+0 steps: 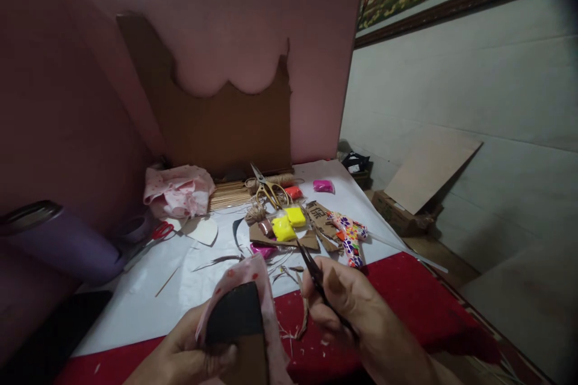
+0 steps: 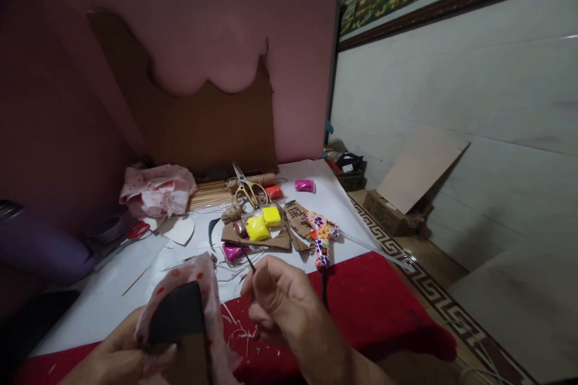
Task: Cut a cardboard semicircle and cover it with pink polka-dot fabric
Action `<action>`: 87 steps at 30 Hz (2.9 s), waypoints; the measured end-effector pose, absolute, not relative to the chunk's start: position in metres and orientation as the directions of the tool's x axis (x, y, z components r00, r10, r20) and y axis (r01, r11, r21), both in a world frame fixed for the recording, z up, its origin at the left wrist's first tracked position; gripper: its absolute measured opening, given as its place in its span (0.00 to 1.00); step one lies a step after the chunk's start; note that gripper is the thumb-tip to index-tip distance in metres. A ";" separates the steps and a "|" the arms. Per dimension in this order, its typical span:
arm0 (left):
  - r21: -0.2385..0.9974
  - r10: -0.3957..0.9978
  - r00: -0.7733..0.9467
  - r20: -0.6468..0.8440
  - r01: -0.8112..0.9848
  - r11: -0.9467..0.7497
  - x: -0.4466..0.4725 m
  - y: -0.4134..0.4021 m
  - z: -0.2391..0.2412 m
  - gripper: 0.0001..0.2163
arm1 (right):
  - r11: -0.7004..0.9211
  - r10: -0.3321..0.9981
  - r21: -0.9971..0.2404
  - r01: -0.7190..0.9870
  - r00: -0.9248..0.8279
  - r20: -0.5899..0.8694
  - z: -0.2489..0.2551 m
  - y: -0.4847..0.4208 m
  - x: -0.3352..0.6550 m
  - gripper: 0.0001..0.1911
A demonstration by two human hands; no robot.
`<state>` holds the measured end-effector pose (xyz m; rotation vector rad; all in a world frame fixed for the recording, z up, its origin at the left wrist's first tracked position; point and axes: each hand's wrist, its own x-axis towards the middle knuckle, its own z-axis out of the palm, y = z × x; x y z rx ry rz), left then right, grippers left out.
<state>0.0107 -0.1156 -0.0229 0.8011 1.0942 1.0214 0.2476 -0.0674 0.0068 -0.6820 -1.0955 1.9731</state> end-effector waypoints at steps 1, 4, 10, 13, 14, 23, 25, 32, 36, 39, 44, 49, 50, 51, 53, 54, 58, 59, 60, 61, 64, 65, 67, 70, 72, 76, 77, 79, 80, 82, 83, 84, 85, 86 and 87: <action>0.879 0.933 0.151 -0.328 -0.312 0.360 0.013 -0.114 -0.022 0.20 | -0.272 0.832 -0.906 -0.326 -0.553 -0.050 0.007 -0.066 0.247 0.24; 0.817 0.920 0.244 -0.306 -0.429 0.386 0.022 -0.111 -0.020 0.27 | -0.097 0.876 -0.969 -0.226 -0.481 0.024 0.006 -0.061 0.242 0.23; 0.841 0.911 0.306 -0.276 -0.382 0.383 0.028 -0.106 -0.022 0.29 | 0.059 0.922 -0.989 -0.138 -0.372 0.107 0.011 -0.052 0.227 0.17; 0.857 0.910 0.334 -0.246 -0.364 0.365 0.028 -0.106 -0.023 0.24 | 0.080 0.904 -0.979 -0.190 -0.400 0.152 0.017 -0.054 0.224 0.15; 0.868 0.914 0.325 -0.242 -0.350 0.354 0.028 -0.107 -0.023 0.23 | 0.078 0.888 -0.973 -0.217 -0.429 0.167 0.019 -0.055 0.224 0.15; 0.943 0.982 0.039 -0.185 -0.275 0.189 0.003 -0.109 -0.003 0.21 | 0.151 0.937 -0.938 -0.314 -0.257 0.236 0.010 -0.034 0.242 0.12; 0.998 0.994 -0.107 0.008 -0.063 -0.015 -0.015 -0.106 0.006 0.19 | 0.300 0.916 -0.942 -0.153 -0.230 0.329 0.008 -0.027 0.245 0.11; 0.377 0.874 -0.040 0.485 0.911 -0.168 -0.048 -0.084 -0.005 0.19 | 0.766 0.642 -0.591 0.254 -0.249 0.725 -0.019 -0.002 0.254 0.04; 0.214 0.887 0.005 0.462 0.970 -0.116 -0.053 -0.069 -0.038 0.19 | 0.799 0.597 -0.526 0.291 -0.283 0.750 -0.033 0.012 0.256 0.02; 0.182 0.922 0.015 0.388 0.979 -0.092 -0.056 -0.067 -0.055 0.19 | 0.838 0.541 -0.466 0.286 -0.312 0.781 -0.035 0.017 0.255 0.04; 0.283 0.957 0.014 0.290 0.954 -0.099 -0.071 -0.078 -0.049 0.33 | 0.847 0.527 -0.439 0.300 -0.357 0.771 -0.039 0.023 0.251 0.04; 0.457 0.829 -0.248 0.501 0.889 -0.010 -0.091 -0.090 -0.025 0.23 | 0.821 0.543 -0.404 0.402 -0.336 0.769 -0.055 0.029 0.255 0.04; 0.490 0.788 -0.303 0.536 0.872 0.002 -0.092 -0.091 -0.023 0.21 | 0.810 0.558 -0.411 0.419 -0.331 0.761 -0.057 0.030 0.257 0.04; 0.516 0.755 -0.344 0.558 0.856 0.009 -0.092 -0.091 -0.021 0.20 | 0.800 0.570 -0.416 0.432 -0.329 0.753 -0.059 0.030 0.259 0.04; 0.543 0.723 -0.381 0.576 0.840 0.009 -0.089 -0.090 -0.021 0.17 | 0.792 0.572 -0.405 0.456 -0.325 0.753 -0.060 0.030 0.261 0.05; 0.545 0.724 -0.379 0.577 0.838 0.004 -0.087 -0.089 -0.022 0.14 | 0.796 0.561 -0.387 0.466 -0.325 0.761 -0.059 0.030 0.262 0.05; 0.504 0.778 -0.317 0.543 0.863 0.000 -0.077 -0.074 -0.024 0.08 | 0.823 0.482 -0.285 0.492 -0.337 0.809 -0.057 0.029 0.265 0.05; 0.489 0.799 -0.303 0.520 0.872 0.012 -0.076 -0.068 -0.024 0.07 | 0.827 0.461 -0.256 0.501 -0.343 0.818 -0.056 0.029 0.265 0.05; 0.473 0.823 -0.290 0.488 0.881 0.031 -0.075 -0.063 -0.023 0.06 | 0.829 0.443 -0.227 0.510 -0.352 0.825 -0.056 0.029 0.266 0.06; 0.457 0.851 -0.279 0.445 0.888 0.052 -0.075 -0.058 -0.023 0.06 | 0.832 0.423 -0.200 0.517 -0.360 0.831 -0.056 0.029 0.266 0.07; 0.419 0.921 -0.255 0.293 0.901 0.116 -0.077 -0.045 -0.024 0.08 | 0.840 0.392 -0.159 0.518 -0.379 0.838 -0.055 0.029 0.267 0.08; 0.411 0.934 -0.255 0.250 0.901 0.136 -0.078 -0.042 -0.026 0.09 | 0.843 0.394 -0.160 0.514 -0.388 0.833 -0.055 0.028 0.267 0.08; 0.404 0.949 -0.257 0.183 0.899 0.166 -0.080 -0.036 -0.033 0.10 | 0.848 0.404 -0.169 0.502 -0.407 0.819 -0.055 0.028 0.266 0.08; 0.405 0.963 -0.242 0.122 0.897 0.174 -0.083 -0.030 -0.047 0.11 | 0.848 0.422 -0.184 0.497 -0.423 0.802 -0.057 0.029 0.265 0.09; 0.406 0.969 -0.225 0.107 0.899 0.164 -0.085 -0.028 -0.055 0.11 | 0.845 0.434 -0.194 0.498 -0.427 0.794 -0.058 0.030 0.265 0.09; 0.412 0.968 -0.217 0.127 0.899 0.148 -0.087 -0.029 -0.062 0.10 | 0.853 0.424 -0.182 0.490 -0.444 0.789 -0.061 0.031 0.264 0.09; 0.417 0.966 -0.219 0.138 0.898 0.144 -0.087 -0.029 -0.062 0.09 | 0.855 0.419 -0.175 0.489 -0.452 0.787 -0.061 0.030 0.264 0.09; 0.424 0.962 -0.223 0.161 0.895 0.137 -0.086 -0.031 -0.062 0.08 | 0.859 0.412 -0.163 0.485 -0.466 0.783 -0.062 0.029 0.265 0.09; 0.426 0.959 -0.225 0.172 0.895 0.133 -0.085 -0.031 -0.062 0.08 | 0.862 0.409 -0.160 0.481 -0.472 0.781 -0.062 0.028 0.265 0.09; 0.423 0.955 -0.223 0.197 0.898 0.122 -0.082 -0.031 -0.063 0.08 | 0.866 0.404 -0.160 0.473 -0.474 0.783 -0.062 0.027 0.265 0.09; 0.420 0.953 -0.219 0.209 0.900 0.115 -0.080 -0.031 -0.063 0.07 | 0.868 0.402 -0.164 0.468 -0.471 0.785 -0.062 0.027 0.265 0.09; 0.416 0.952 -0.213 0.220 0.903 0.106 -0.079 -0.031 -0.064 0.07 | 0.870 0.402 -0.169 0.464 -0.467 0.787 -0.061 0.027 0.265 0.09; 0.414 0.950 -0.210 0.230 0.905 0.100 -0.078 -0.031 -0.065 0.07 | 0.870 0.403 -0.173 0.461 -0.465 0.788 -0.061 0.027 0.265 0.09; 0.413 0.948 -0.212 0.238 0.905 0.099 -0.077 -0.031 -0.066 0.08 | 0.869 0.407 -0.178 0.462 -0.462 0.788 -0.060 0.027 0.264 0.09; 0.413 0.945 -0.220 0.243 0.905 0.104 -0.077 -0.031 -0.067 0.08 | 0.867 0.411 -0.182 0.463 -0.462 0.786 -0.059 0.027 0.264 0.09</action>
